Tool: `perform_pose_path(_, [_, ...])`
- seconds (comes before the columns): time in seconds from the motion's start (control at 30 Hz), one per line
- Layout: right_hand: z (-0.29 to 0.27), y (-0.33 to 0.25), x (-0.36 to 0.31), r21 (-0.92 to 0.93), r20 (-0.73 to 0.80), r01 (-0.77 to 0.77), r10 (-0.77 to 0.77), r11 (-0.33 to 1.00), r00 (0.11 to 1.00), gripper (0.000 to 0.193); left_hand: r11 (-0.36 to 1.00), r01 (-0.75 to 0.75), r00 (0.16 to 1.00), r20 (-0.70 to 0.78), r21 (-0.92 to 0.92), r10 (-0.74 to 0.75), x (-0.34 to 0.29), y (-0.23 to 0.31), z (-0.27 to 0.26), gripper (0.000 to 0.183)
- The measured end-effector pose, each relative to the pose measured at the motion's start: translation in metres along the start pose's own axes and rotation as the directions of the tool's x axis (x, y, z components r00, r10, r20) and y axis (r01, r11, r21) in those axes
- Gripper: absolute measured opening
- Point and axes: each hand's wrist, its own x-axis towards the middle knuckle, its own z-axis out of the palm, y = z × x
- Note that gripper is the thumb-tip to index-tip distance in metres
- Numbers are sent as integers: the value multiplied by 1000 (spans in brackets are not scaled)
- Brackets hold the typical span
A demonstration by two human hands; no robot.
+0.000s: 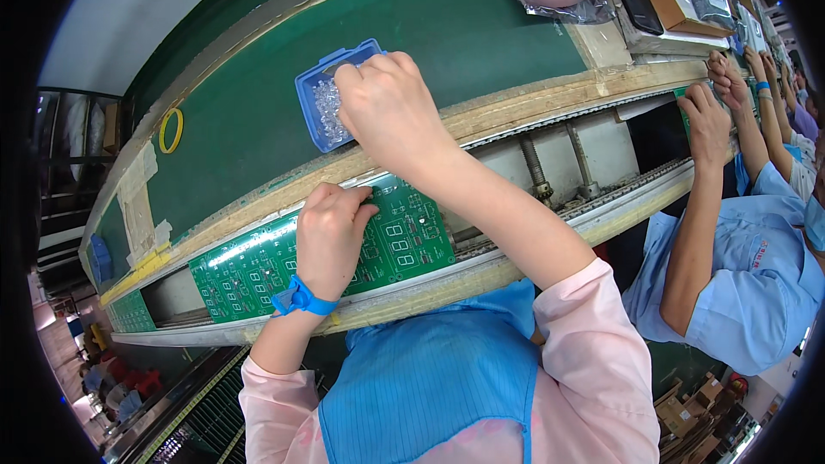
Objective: The person inserts small metallic components into holes on a green circuit board by hand. They repeatedly pick components from a blue container and place them into specific positions on the board. The board is moved along a conveyor belt to the next station after completion.
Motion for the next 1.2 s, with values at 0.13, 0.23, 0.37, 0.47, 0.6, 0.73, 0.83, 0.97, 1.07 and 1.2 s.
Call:
perform_pose_path(0.13, [-14, -8, -5, 279, -23, -156, 169, 948, 985, 4, 998, -59, 998, -28, -30, 58, 13, 3, -27, 20])
perform_pose_path(0.23, [-50, -18, -21, 460, 151, -289, 247, 839, 957, 10, 985, -106, 979, -158, 134, 127, 46, -10, -37, 19])
perform_pose_path(0.37, [-63, -16, -59, 632, 473, -590, 353, 502, 807, 14, 920, -40, 975, -186, 390, 121, 81, -36, -17, 17])
perform_pose_path(0.47, [-67, -18, -71, 653, 514, -612, 332, 445, 791, 17, 882, 41, 995, -104, 469, 9, 87, -35, -7, 14])
perform_pose_path(0.6, [-72, -26, -76, 655, 514, -597, 305, 463, 802, 18, 871, 56, 979, -200, 489, 49, 87, -32, -2, 9])
perform_pose_path(0.73, [-69, -32, -80, 660, 479, -577, 323, 481, 816, 18, 897, 26, 954, -278, 442, 109, 86, -34, 3, 8])
perform_pose_path(0.83, [-66, -35, -80, 673, 432, -538, 321, 507, 843, 18, 916, -2, 938, -317, 402, 142, 86, -40, 4, 8])
perform_pose_path(0.97, [-68, -36, -80, 632, 417, -505, 292, 587, 861, 17, 929, -31, 931, -327, 368, 160, 85, -41, 5, 10])
perform_pose_path(1.07, [-62, -34, -89, 630, 379, -487, 308, 604, 872, 20, 940, -61, 904, -381, 335, 194, 85, -42, 5, 14])
perform_pose_path(1.2, [-60, -21, -89, 416, 390, -348, 181, 840, 903, 29, 949, -113, 879, -415, 295, 234, 85, -42, 0, 16])
